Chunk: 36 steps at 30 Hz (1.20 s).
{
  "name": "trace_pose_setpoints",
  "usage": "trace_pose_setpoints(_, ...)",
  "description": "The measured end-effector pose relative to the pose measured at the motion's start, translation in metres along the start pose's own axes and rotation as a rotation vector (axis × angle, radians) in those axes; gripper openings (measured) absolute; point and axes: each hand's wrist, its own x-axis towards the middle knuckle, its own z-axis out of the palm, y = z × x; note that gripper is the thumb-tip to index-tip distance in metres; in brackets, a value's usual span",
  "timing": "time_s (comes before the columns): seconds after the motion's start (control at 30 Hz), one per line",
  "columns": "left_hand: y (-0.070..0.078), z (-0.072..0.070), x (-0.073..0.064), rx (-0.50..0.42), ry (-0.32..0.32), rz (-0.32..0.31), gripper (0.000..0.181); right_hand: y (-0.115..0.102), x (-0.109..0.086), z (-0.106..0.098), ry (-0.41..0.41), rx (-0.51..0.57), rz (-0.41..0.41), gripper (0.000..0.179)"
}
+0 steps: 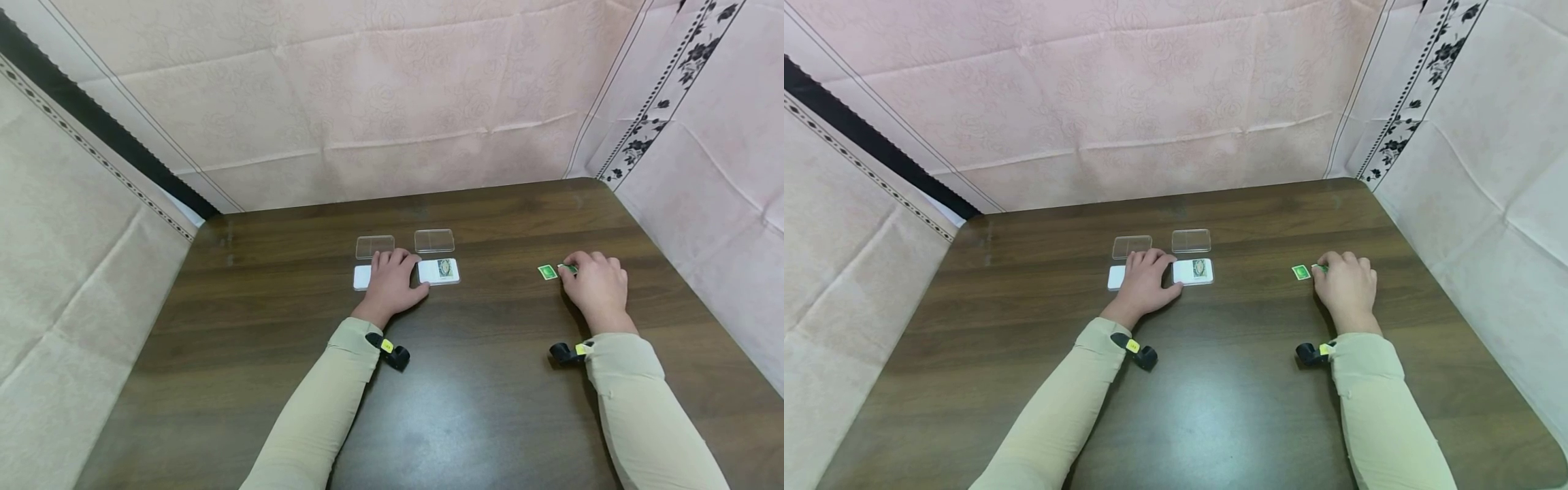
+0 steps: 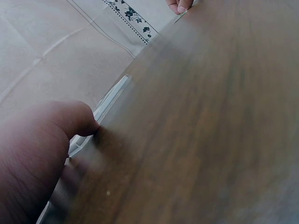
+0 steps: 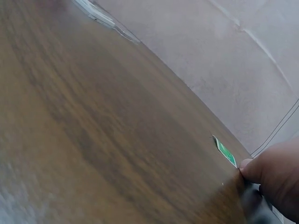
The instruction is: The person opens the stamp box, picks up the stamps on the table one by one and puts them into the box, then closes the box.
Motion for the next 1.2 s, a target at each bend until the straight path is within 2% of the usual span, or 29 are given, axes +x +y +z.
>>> trace_pose_setpoints(0.2, -0.0002, -0.0003, -0.0004, -0.005, 0.005, 0.002, 0.059, -0.0012, -0.0003, 0.0017, 0.009, 0.03, -0.002, 0.026)
trace_pose_setpoints(0.53, -0.0007, 0.0017, -0.0001, 0.0, 0.004, -0.003, 0.059, 0.0033, 0.0012, 0.0052, 0.045, 0.137, -0.018, 0.024)
trace_pose_setpoints(0.83, -0.0008, 0.0027, 0.0009, -0.007, 0.011, 0.002, 0.058, 0.0043, 0.0023, 0.0052, 0.078, 0.183, -0.058, 0.019)
trace_pose_setpoints(1.2, -0.0004, 0.0021, 0.0007, -0.012, 0.013, 0.002, 0.058, 0.005, 0.0035, 0.0065, 0.06, 0.217, -0.058, 0.018)
